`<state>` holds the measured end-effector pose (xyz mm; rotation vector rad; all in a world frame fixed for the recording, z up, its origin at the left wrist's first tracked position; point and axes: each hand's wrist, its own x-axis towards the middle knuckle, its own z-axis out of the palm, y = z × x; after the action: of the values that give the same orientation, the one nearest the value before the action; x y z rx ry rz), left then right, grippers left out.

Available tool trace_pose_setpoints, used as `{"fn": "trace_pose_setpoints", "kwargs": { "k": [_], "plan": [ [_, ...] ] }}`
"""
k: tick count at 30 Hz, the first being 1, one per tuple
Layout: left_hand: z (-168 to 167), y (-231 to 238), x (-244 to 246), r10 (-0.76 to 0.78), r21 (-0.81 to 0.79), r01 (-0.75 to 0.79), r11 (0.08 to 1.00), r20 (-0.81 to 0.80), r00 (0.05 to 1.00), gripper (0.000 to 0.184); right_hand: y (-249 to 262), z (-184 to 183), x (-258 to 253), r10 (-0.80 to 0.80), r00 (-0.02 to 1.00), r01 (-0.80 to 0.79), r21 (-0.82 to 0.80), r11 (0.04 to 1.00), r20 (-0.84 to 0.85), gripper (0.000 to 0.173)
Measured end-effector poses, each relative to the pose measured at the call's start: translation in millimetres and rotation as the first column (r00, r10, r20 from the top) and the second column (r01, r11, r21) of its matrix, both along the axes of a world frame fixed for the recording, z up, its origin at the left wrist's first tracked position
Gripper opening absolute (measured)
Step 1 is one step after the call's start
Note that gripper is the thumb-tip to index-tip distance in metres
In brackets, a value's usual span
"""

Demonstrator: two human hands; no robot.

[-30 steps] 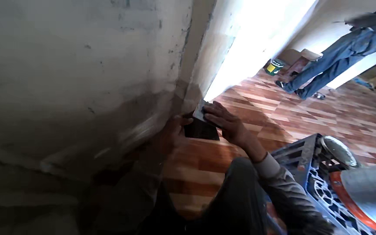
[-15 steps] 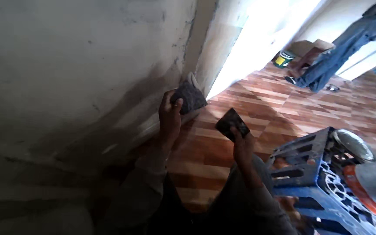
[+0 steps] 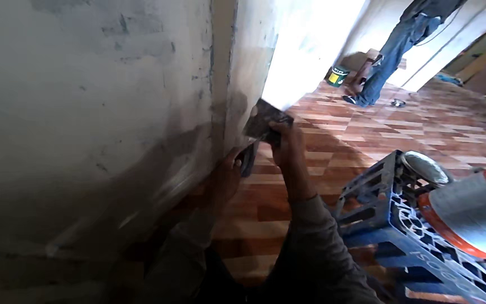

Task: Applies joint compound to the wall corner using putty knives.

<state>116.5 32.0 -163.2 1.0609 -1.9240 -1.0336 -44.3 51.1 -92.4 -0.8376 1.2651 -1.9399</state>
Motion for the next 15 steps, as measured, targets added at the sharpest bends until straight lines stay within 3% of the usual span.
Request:
{"fn": "trace_pose_setpoints", "kwargs": {
  "k": [3, 5, 9, 12, 15],
  "plan": [
    [-8.3, -8.7, 3.0, 0.161, 0.129, -0.155, 0.979, -0.043, 0.986, 0.043, -25.6, 30.8, -38.4, -0.13, 0.991, 0.127, -0.278, 0.952, 0.005, 0.02],
    [-14.3, -18.6, 9.3, 0.235, 0.152, -0.223, 0.963, -0.065, 0.97, 0.042, -57.2, 38.6, -72.1, -0.234, 0.964, 0.17, -0.379, 0.909, -0.128, 0.02],
    [-23.1, -20.6, 7.6, 0.227, 0.239, -0.194, 0.952, -0.119, 0.967, 0.039, -121.9, 36.4, -112.2, -0.38, 0.765, 0.24, -0.318, 0.917, -0.519, 0.028],
    [-21.8, -18.5, 7.7, 0.222, 0.273, -0.172, 0.947, -0.166, 0.961, 0.037, -155.4, 42.8, -115.2, -0.415, 0.664, 0.304, -0.282, 0.91, -0.622, 0.032],
    [-25.8, -22.5, 13.5, 0.243, 0.246, -0.189, 0.951, -0.211, 0.947, 0.037, -175.1, 52.2, -113.3, -0.439, 0.626, 0.319, -0.302, 0.898, -0.644, 0.031]
  ]
}}
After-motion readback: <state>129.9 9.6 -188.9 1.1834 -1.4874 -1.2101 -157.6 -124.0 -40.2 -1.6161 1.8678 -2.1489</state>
